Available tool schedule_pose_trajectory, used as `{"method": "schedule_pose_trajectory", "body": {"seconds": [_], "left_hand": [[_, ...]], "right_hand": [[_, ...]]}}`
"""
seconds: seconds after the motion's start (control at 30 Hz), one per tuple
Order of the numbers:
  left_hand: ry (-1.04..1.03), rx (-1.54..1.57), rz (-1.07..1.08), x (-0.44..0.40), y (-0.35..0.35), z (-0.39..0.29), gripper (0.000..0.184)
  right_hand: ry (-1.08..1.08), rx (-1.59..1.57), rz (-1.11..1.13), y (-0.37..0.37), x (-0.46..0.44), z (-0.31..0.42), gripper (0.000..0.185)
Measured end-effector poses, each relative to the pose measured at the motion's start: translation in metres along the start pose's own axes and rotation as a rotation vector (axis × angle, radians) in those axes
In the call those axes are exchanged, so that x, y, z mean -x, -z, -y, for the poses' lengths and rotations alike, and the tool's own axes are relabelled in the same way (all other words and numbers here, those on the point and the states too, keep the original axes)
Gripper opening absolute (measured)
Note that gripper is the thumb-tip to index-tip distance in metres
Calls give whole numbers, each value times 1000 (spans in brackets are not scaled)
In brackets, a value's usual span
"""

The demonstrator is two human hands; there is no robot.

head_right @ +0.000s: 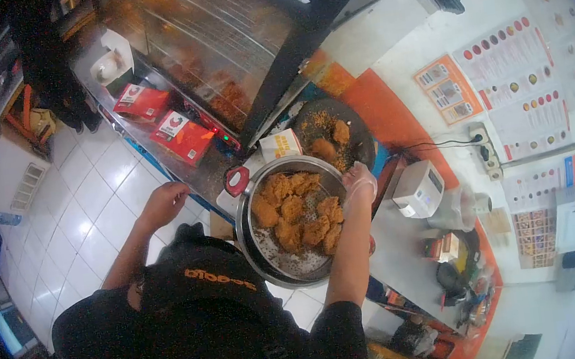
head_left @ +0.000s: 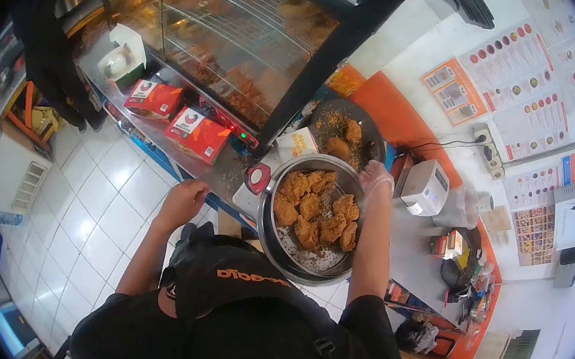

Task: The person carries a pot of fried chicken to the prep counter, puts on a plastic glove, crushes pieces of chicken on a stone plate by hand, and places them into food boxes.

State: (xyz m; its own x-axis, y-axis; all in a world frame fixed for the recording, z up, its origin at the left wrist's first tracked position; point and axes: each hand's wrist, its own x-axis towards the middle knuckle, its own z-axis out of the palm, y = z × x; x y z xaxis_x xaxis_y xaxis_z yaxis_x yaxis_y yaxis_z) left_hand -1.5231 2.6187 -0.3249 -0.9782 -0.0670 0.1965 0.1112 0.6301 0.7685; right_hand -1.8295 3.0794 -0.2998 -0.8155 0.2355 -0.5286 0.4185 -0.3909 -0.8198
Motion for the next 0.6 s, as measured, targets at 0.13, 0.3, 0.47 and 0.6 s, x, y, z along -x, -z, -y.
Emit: {"method": "schedule_pose_trajectory", "body": {"seconds": [0.13, 0.3, 0.47, 0.6], "left_hand": [[26, 12, 8, -2, 2, -7, 9], [6, -23, 60, -7, -7, 0, 9], [-50, 1, 70, -16, -17, -3, 9], [-52, -5, 128, -23, -22, -9, 9]], "right_hand": [[115, 310, -52, 3, 60, 16, 22], [385, 437, 259, 49, 115, 28, 49], [265, 1258, 323, 51, 173, 5, 70], [167, 2154, 92, 18, 201, -42, 87]]}}
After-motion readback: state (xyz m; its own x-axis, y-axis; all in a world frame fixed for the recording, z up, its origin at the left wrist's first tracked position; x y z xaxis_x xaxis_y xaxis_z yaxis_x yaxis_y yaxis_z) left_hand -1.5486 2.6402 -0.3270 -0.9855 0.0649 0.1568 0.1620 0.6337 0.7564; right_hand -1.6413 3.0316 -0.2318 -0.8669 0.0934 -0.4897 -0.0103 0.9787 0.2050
